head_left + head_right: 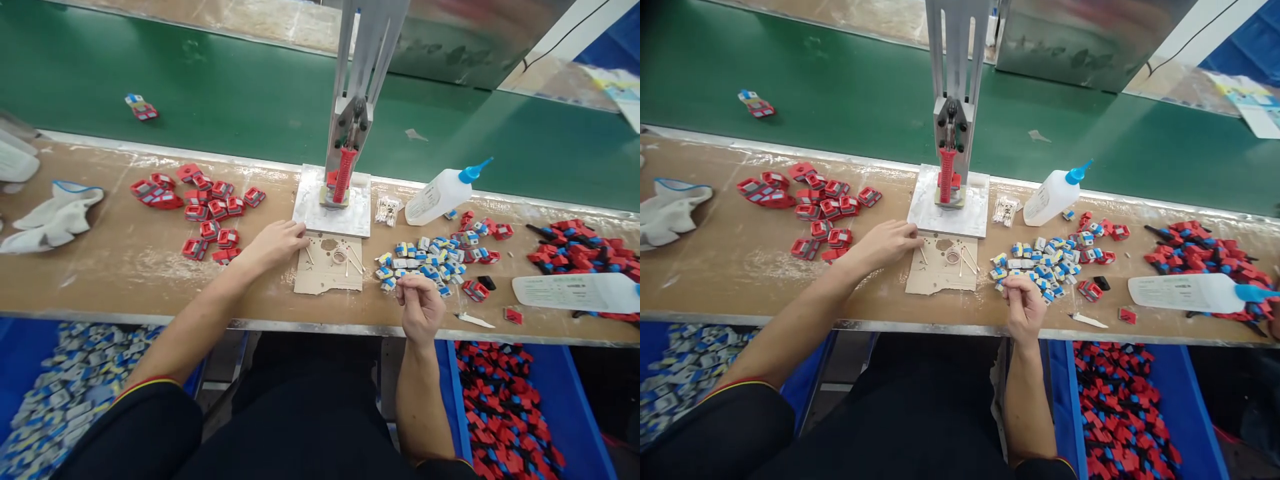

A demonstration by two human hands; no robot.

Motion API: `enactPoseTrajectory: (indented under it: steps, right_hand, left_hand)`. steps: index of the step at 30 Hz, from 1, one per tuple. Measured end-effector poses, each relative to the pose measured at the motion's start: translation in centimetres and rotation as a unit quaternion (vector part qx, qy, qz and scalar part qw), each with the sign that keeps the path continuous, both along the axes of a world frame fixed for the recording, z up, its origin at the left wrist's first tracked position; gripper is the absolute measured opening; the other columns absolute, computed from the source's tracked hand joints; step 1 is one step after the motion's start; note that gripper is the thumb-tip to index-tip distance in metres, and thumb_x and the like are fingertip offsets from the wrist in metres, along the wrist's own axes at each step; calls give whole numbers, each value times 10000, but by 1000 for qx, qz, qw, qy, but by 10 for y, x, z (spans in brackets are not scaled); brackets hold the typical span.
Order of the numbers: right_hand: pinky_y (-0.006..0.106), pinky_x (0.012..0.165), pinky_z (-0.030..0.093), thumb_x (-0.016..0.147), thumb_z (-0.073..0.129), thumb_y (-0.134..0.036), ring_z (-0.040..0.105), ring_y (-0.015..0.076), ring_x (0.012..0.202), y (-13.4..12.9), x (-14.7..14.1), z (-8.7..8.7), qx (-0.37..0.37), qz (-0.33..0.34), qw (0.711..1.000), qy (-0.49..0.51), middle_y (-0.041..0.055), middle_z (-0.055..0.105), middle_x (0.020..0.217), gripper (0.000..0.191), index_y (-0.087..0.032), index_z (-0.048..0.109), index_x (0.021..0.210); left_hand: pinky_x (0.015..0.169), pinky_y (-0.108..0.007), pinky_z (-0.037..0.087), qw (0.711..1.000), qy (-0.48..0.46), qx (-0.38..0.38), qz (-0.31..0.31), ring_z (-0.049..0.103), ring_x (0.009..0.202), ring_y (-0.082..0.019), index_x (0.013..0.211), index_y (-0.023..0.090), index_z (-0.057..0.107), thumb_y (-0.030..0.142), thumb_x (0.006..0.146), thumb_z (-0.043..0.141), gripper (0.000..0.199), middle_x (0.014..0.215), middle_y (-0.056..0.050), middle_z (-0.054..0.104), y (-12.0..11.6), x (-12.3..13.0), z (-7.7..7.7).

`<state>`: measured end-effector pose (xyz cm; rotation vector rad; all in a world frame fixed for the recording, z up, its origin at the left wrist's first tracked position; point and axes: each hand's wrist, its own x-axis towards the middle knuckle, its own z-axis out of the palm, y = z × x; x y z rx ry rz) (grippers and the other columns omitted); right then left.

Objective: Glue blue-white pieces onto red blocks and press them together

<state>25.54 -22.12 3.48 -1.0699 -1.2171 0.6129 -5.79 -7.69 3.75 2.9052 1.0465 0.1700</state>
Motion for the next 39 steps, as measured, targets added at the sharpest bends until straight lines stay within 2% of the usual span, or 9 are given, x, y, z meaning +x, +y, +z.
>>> enactPoseTrajectory:
  steps: [9, 15, 17, 23, 25, 28, 34, 36, 39]
  right_hand:
    - [228, 488, 429, 992, 706, -289, 600, 90, 581, 7, -2, 10, 26, -13, 999, 23, -3, 717, 881, 35, -255, 715, 990]
    - [230, 518, 489, 1027, 671, -349, 608, 112, 533, 15, -16, 16, 34, 24, 999, -35, -59, 647, 633, 112, -263, 697, 1094]
    - [247, 547, 527, 1045, 633, -318, 641, 124, 579, 21, -35, 21, 39, 51, 994, -89, -38, 680, 693, 120, -265, 697, 1132]
    - [308, 698, 590, 959, 722, -165, 708, 182, 848, 46, -101, 41, 159, 82, 937, -299, 70, 760, 1026, 289, -266, 721, 1230]
    - [313, 723, 583, 965, 699, -131, 704, 182, 848, 53, -111, 44, 190, 94, 921, -327, 61, 770, 999, 289, -280, 748, 1208]
    - [308, 685, 565, 973, 675, -120, 688, 167, 775, 59, -116, 44, 214, 104, 905, -352, 30, 786, 935, 264, -319, 784, 1108]
    - [348, 711, 621, 926, 694, -125, 748, 196, 827, 76, -106, 44, 265, 52, 909, -318, 40, 798, 945, 214, -302, 749, 1034]
    - [367, 737, 629, 909, 711, -146, 762, 205, 856, 86, -91, 44, 235, 15, 943, -236, 50, 800, 956, 149, -271, 737, 987]
    - [323, 640, 593, 892, 733, -190, 745, 184, 749, 103, -62, 38, 162, -10, 983, -86, 47, 797, 877, 41, -217, 706, 878]
  left_hand:
    - [794, -318, 535, 998, 9, 49, -27, 700, 918, -209, 1030, 201, 745, 55, 985, 572, 231, 1048, -95, 746, -7, -14, -10]
    - [783, -322, 553, 932, -325, -13, 158, 693, 849, -192, 942, 214, 728, 171, 1006, 575, 171, 935, -67, 756, -40, -28, 3]
    - [751, -290, 550, 824, -505, -105, 235, 676, 780, -159, 914, 211, 714, 259, 981, 661, 98, 878, -40, 745, -60, -12, 7]
    - [723, -207, 544, 285, -797, -474, 244, 677, 819, -111, 887, 205, 700, 308, 809, 893, 232, 928, -2, 730, -106, 56, 17]
    - [823, -236, 567, 187, -795, -526, 237, 696, 903, -130, 902, 198, 713, 264, 886, 813, 121, 969, -14, 730, -113, 67, 23]
    - [898, -247, 563, 118, -796, -545, 234, 700, 933, -135, 879, 197, 724, 221, 930, 745, 61, 966, -14, 727, -117, 75, 31]
    - [730, -225, 531, 141, -792, -550, 225, 651, 811, -121, 874, 196, 772, 315, 793, 892, 187, 896, -24, 700, -126, 79, 26]
    - [652, -243, 482, 248, -775, -530, 240, 609, 729, -128, 841, 196, 795, 392, 758, 917, 246, 832, -42, 692, -133, 69, 30]
    - [703, -322, 495, 526, -712, -414, 212, 622, 718, -175, 728, 220, 786, 413, 841, 827, 227, 760, -74, 696, -141, 40, 63]
